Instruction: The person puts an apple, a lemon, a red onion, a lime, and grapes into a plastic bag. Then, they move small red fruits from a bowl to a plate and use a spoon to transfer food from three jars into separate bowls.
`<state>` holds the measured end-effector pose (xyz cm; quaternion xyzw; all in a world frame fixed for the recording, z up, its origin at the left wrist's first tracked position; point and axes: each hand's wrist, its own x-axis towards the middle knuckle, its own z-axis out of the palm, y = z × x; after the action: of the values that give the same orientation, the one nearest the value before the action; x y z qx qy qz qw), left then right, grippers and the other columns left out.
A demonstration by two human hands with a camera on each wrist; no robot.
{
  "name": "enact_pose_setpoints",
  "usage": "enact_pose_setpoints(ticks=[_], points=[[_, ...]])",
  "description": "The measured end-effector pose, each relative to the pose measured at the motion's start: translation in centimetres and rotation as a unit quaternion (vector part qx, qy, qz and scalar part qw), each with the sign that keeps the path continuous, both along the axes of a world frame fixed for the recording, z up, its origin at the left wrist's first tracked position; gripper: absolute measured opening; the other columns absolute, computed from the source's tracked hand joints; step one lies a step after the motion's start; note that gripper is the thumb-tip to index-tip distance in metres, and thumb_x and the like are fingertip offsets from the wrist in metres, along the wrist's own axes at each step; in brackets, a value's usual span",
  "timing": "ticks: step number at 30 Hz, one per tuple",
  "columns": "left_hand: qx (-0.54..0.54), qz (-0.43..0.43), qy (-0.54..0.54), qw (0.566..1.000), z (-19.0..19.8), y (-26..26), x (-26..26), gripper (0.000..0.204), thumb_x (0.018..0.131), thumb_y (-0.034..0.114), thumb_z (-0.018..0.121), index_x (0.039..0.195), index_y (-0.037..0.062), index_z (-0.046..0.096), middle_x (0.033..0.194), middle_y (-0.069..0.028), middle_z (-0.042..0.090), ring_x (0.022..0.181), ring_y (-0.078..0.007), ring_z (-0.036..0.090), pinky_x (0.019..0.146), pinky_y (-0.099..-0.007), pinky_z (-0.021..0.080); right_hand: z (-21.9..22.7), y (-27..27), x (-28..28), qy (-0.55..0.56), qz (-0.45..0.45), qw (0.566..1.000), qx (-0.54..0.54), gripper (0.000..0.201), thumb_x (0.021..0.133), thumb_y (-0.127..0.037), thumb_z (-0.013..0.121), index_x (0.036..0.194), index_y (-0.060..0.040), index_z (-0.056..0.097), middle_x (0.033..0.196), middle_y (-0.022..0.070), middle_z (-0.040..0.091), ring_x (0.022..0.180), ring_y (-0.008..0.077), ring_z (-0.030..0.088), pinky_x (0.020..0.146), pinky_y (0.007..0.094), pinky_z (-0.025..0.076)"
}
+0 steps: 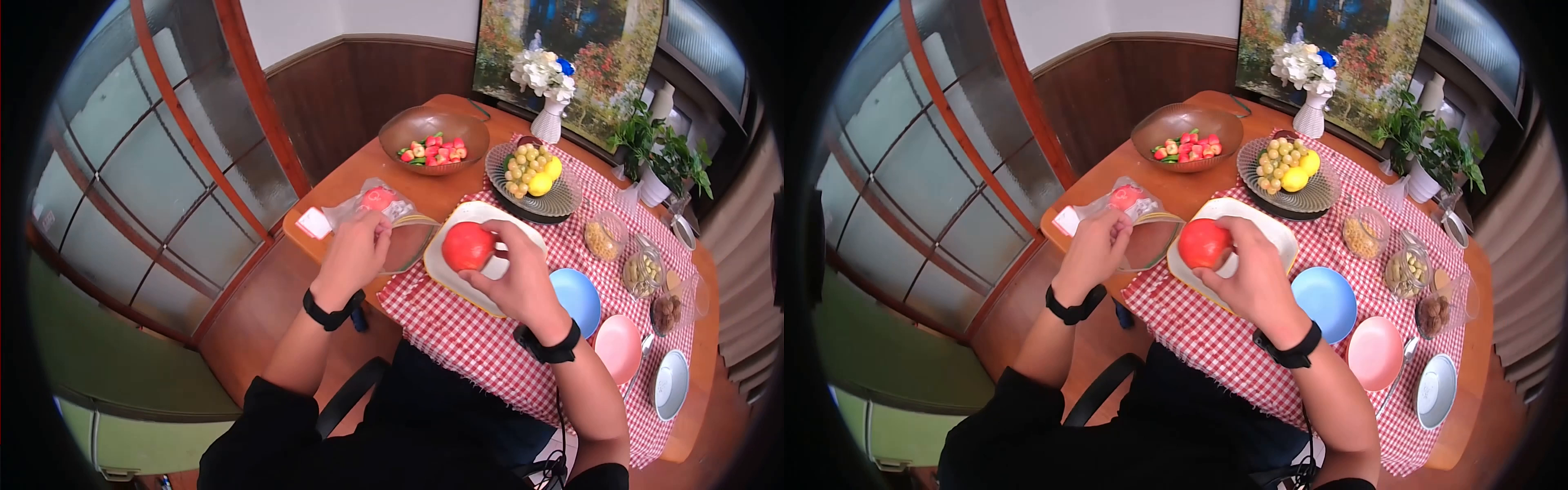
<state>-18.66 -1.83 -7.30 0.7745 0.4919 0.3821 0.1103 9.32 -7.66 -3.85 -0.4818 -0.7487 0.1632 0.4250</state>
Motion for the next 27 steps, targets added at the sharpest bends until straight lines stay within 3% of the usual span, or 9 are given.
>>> enact_pose_setpoints(ticks=[4, 6, 8, 10, 13, 19, 23, 25, 27], points=[[0.073, -0.003, -0.007, 0.997, 0.5, 0.6, 0.5, 0.01, 0.092, 0.005, 0.065, 0.098, -0.0028, 0.063, 0.086, -0.0205, 0.067, 0.083, -0.0367, 0.067, 0.074, -0.0419, 0.054, 0.1, 1.7, -3.4, -0.046, 0.07, 0.996, 0.02, 0.059, 0.074, -0.015, 0.088, 0.121, 0.0008, 0.057, 0.113, 0.0227, 0.068, 0.103, 0.0393, 0.068, 0.089, 0.0441, 0.056], [0.103, -0.003, -0.003, 0.995, 0.8, 1.0, 0.8, 0.009, 0.092, 0.004, 0.064, 0.099, -0.0027, 0.063, 0.087, -0.0202, 0.067, 0.083, -0.0375, 0.067, 0.074, -0.0429, 0.053, 0.2, 2.2, -5.0, -0.053, 0.102, 0.992, -0.048, 0.059, 0.073, -0.018, 0.088, 0.12, 0.0005, 0.057, 0.107, 0.0238, 0.07, 0.099, 0.042, 0.069, 0.088, 0.0461, 0.057], [0.128, -0.007, 0.004, 0.992, 1.2, 0.9, 1.2, 0.008, 0.093, 0.004, 0.063, 0.099, -0.0026, 0.063, 0.088, -0.02, 0.067, 0.083, -0.0383, 0.066, 0.074, -0.0439, 0.053, 0.2, 2.9, -6.5, -0.059, 0.101, 0.993, -0.03, 0.055, 0.075, -0.021, 0.086, 0.117, 0.0024, 0.058, 0.099, 0.0268, 0.071, 0.094, 0.044, 0.071, 0.084, 0.0487, 0.057], [0.099, -0.025, -0.024, 0.995, 2.0, 0.6, 1.6, 0.007, 0.094, 0.004, 0.061, 0.098, -0.0022, 0.062, 0.091, -0.0196, 0.067, 0.085, -0.0391, 0.066, 0.076, -0.045, 0.053, -0.2, 4.0, -7.7, -0.127, 0.039, 0.988, -0.078, 0.05, 0.078, -0.023, 0.084, 0.111, 0.007, 0.062, 0.096, 0.0306, 0.071, 0.092, 0.0447, 0.071, 0.081, 0.0497, 0.058], [0.038, -0.044, -0.033, 0.998, 2.0, 0.4, 2.0, 0.006, 0.094, 0.004, 0.061, 0.098, -0.0011, 0.063, 0.092, -0.0192, 0.068, 0.088, -0.0395, 0.066, 0.079, -0.0452, 0.052, -1.6, 5.8, -8.8, -0.101, 0.008, 0.993, -0.055, 0.043, 0.083, -0.024, 0.08, 0.104, 0.01, 0.065, 0.093, 0.0325, 0.07, 0.088, 0.0454, 0.071, 0.079, 0.0497, 0.059], [0.075, -0.066, -0.029, 0.995, 1.7, 0.8, 2.4, 0.007, 0.095, 0.003, 0.061, 0.101, 0.0006, 0.062, 0.096, -0.0175, 0.068, 0.091, -0.0389, 0.066, 0.079, -0.0456, 0.052, -4.7, 8.7, -9.8, -0.065, -0.029, 0.997, -0.032, 0.036, 0.088, -0.02, 0.076, 0.102, 0.0112, 0.066, 0.099, 0.034, 0.069, 0.095, 0.0474, 0.069, 0.086, 0.0511, 0.057], [0.08, -0.061, -0.011, 0.995, 1.6, 1.0, 1.7, 0.007, 0.095, 0.003, 0.06, 0.101, 0.0005, 0.06, 0.097, -0.0179, 0.067, 0.095, -0.0391, 0.064, 0.082, -0.0453, 0.051, -1.7, 7.3, -8.8, -0.063, -0.012, 0.992, -0.106, 0.034, 0.087, -0.017, 0.075, 0.102, 0.0124, 0.065, 0.102, 0.0349, 0.069, 0.098, 0.0483, 0.068, 0.089, 0.0512, 0.056], [0.083, -0.117, 0.022, 0.989, 1.4, 1.3, 1.3, 0.008, 0.095, 0.002, 0.06, 0.102, 0.0005, 0.059, 0.099, -0.0186, 0.065, 0.099, -0.0392, 0.062, 0.085, -0.0444, 0.05, -2.4, 7.5, -8.4, -0.107, -0.035, 0.993, -0.034, 0.028, 0.085, -0.011, 0.072, 0.102, 0.0115, 0.066, 0.101, 0.0348, 0.068, 0.098, 0.0475, 0.068, 0.09, 0.0506, 0.056], [0.079, -0.132, 0.021, 0.988, 1.6, 1.0, 1.2, 0.008, 0.095, 0.001, 0.06, 0.103, 0.0006, 0.058, 0.1, -0.0188, 0.064, 0.099, -0.0393, 0.062, 0.086, -0.0442, 0.049, -2.2, 7.5, -8.1, -0.137, -0.043, 0.989, -0.033, 0.026, 0.085, -0.008, 0.071, 0.103, 0.0104, 0.066, 0.101, 0.0344, 0.069, 0.098, 0.0469, 0.069, 0.089, 0.0506, 0.056]])
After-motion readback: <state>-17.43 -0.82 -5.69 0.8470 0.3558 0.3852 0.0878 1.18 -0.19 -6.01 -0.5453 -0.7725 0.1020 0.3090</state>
